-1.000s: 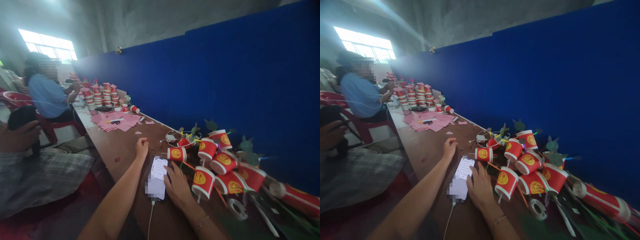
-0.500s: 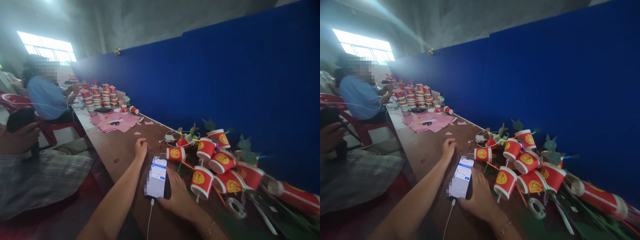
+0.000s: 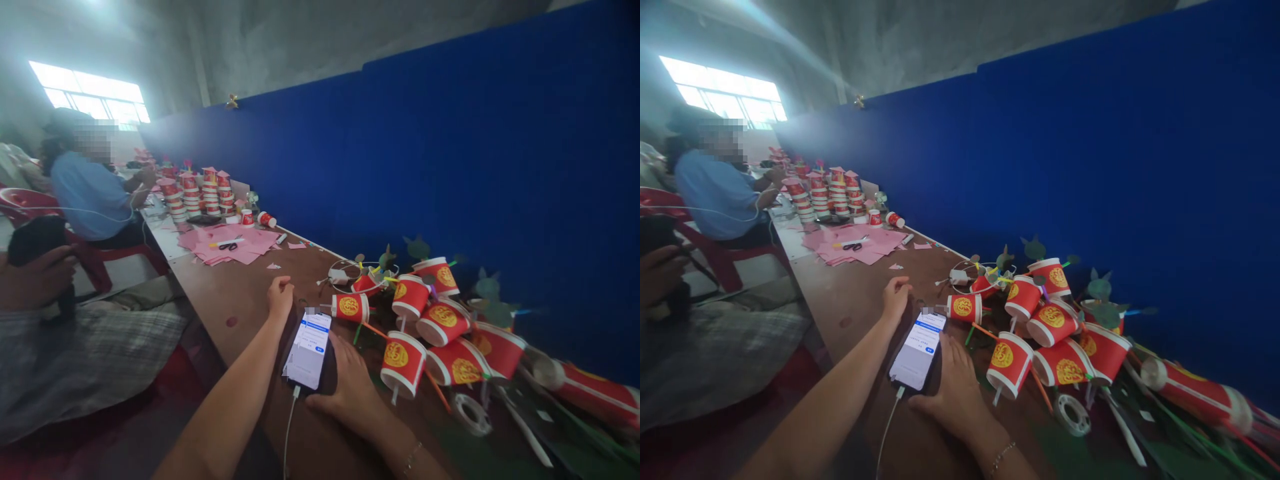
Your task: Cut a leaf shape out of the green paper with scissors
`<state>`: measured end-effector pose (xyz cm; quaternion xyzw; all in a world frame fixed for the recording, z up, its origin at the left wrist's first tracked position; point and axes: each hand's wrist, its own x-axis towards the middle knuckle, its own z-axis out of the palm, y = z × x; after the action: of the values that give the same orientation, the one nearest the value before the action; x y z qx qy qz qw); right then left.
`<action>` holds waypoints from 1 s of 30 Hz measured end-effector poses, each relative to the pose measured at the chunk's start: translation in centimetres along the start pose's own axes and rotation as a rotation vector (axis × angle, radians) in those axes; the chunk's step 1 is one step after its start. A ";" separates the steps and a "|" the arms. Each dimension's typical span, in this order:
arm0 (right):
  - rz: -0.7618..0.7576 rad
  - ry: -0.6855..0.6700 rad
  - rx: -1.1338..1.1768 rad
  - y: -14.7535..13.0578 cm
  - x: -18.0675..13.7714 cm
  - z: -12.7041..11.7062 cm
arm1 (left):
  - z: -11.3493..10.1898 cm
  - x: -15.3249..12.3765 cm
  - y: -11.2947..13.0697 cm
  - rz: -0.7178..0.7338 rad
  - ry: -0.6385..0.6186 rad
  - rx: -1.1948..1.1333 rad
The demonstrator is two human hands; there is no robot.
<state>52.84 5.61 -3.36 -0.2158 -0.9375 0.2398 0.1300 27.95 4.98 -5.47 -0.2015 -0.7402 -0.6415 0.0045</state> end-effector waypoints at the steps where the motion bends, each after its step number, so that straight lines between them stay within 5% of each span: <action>1: -0.008 -0.005 -0.007 0.0 -0.1 -0.1 | 0.0 0.0 0.0 0.001 0.000 -0.002; 18: -0.049 -0.017 0.038 -1.3 -0.8 -2.5 | -0.4 -0.6 1.0 0.006 -0.006 0.000; 25: -0.073 0.391 0.108 1.5 -3.7 -8.7 | -1.0 -1.3 5.5 0.059 -0.074 0.073; 30: 0.039 0.771 -0.143 9.5 -8.3 -13.6 | 3.0 -7.0 13.1 0.295 -0.424 0.030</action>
<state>68.08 14.60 2.25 -0.3165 -0.8299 0.0778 0.4528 39.06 7.01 4.54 -0.4370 -0.6966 -0.5664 -0.0543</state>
